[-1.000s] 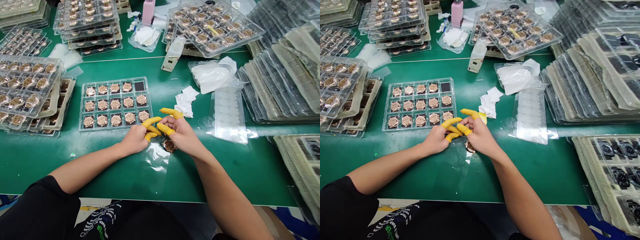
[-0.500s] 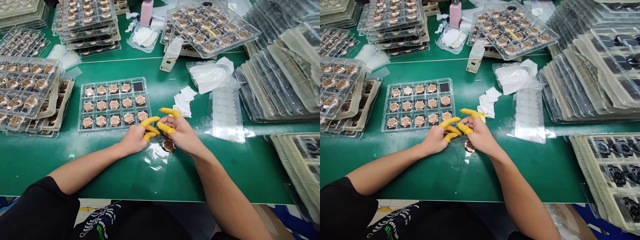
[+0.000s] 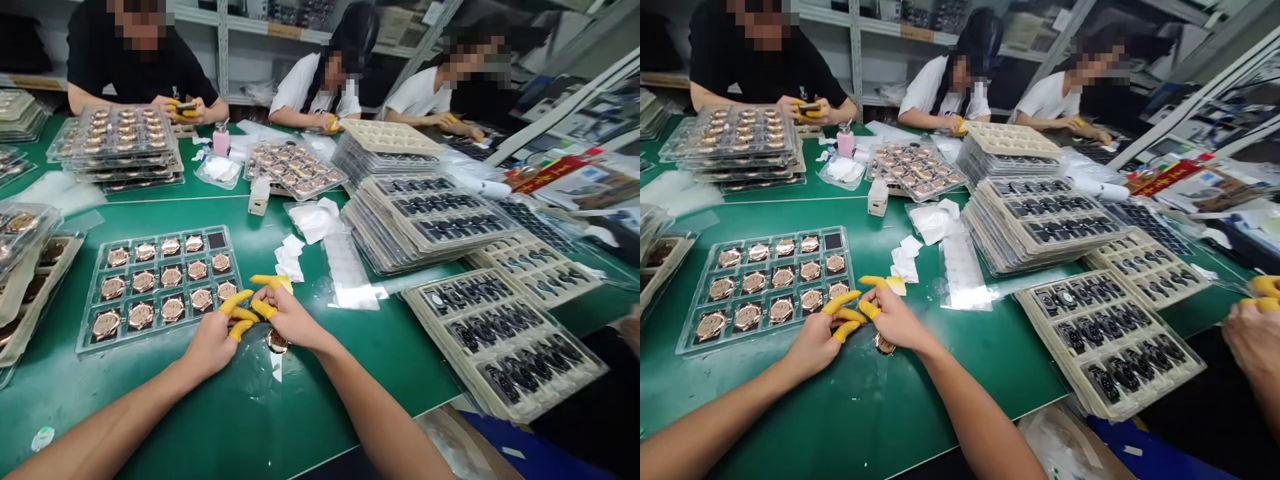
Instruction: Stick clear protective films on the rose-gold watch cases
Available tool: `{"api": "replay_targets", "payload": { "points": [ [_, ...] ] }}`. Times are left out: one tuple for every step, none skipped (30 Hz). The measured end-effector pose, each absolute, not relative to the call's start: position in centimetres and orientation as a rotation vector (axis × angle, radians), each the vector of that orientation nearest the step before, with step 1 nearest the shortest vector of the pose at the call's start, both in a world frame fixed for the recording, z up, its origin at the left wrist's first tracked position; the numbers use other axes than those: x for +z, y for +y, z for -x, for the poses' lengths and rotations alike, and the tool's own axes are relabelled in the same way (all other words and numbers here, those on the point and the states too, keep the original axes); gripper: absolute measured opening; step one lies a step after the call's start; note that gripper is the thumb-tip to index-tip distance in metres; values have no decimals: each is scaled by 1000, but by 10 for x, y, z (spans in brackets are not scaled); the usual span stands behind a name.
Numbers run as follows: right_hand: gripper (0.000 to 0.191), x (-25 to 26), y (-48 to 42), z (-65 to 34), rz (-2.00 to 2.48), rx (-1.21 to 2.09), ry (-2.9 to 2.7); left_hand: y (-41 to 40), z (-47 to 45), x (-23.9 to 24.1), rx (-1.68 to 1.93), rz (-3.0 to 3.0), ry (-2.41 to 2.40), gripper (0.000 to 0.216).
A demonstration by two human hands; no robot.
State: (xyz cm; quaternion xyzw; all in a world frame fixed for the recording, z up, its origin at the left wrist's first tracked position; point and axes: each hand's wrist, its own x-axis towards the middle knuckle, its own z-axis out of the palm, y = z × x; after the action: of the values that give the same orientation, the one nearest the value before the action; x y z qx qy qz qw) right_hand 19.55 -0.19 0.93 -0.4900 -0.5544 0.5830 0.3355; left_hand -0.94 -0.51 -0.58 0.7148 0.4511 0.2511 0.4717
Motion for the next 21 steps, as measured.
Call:
{"api": "replay_targets", "payload": {
  "points": [
    [42,10,-1,-196,1285,1509,-1457,-4,10,-5,604,-1760,1103,31],
    [40,11,-1,-196,1294,1501,-1466,-4,10,-3,604,-1765,1105,30],
    [39,12,-1,-196,1302,1495,-1471,-4,9,-2,602,-1769,1107,30],
    [38,12,-1,-196,1304,1491,-1473,-4,9,0,603,-1770,1107,31],
    [38,12,-1,-196,1304,1494,-1473,-4,9,1,610,-1766,1109,32],
    [39,12,-1,-196,1304,1498,-1471,-4,9,1,615,-1761,1107,33],
    [37,12,-1,-196,1309,1501,-1469,-4,9,1,620,-1751,1103,33],
    [35,12,-1,-196,1314,1504,-1469,-4,9,1,622,-1740,1096,33],
    [33,12,-1,-196,1318,1507,-1470,-4,8,0,624,-1731,1088,33],
    [33,12,-1,-196,1320,1509,-1473,-3,8,-1,624,-1725,1084,34],
    [34,11,-1,-196,1318,1508,-1477,-3,8,-2,619,-1722,1083,35],
    [37,11,-1,-196,1316,1505,-1481,-3,8,-2,611,-1721,1085,36],
    [39,11,-1,-196,1314,1500,-1484,-3,8,-3,609,-1719,1089,36],
    [42,11,-1,-196,1314,1494,-1486,-3,8,-3,612,-1716,1090,37],
    [42,12,-1,-196,1316,1487,-1488,-3,8,-3,622,-1710,1089,38],
    [42,12,-1,-196,1318,1484,-1489,-3,8,-3,638,-1705,1090,40],
    [42,12,-1,-196,1319,1482,-1491,-4,8,-3,657,-1701,1093,42],
    [41,12,-1,-196,1318,1482,-1493,-4,8,-4,679,-1695,1100,46],
    [41,12,-1,-196,1316,1481,-1494,-5,9,-4,701,-1687,1108,50],
    [40,12,-1,-196,1314,1479,-1495,-5,9,-5,717,-1677,1115,53],
    [40,12,0,-196,1314,1476,-1495,-6,9,-6,732,-1666,1118,54]
  ]
}}
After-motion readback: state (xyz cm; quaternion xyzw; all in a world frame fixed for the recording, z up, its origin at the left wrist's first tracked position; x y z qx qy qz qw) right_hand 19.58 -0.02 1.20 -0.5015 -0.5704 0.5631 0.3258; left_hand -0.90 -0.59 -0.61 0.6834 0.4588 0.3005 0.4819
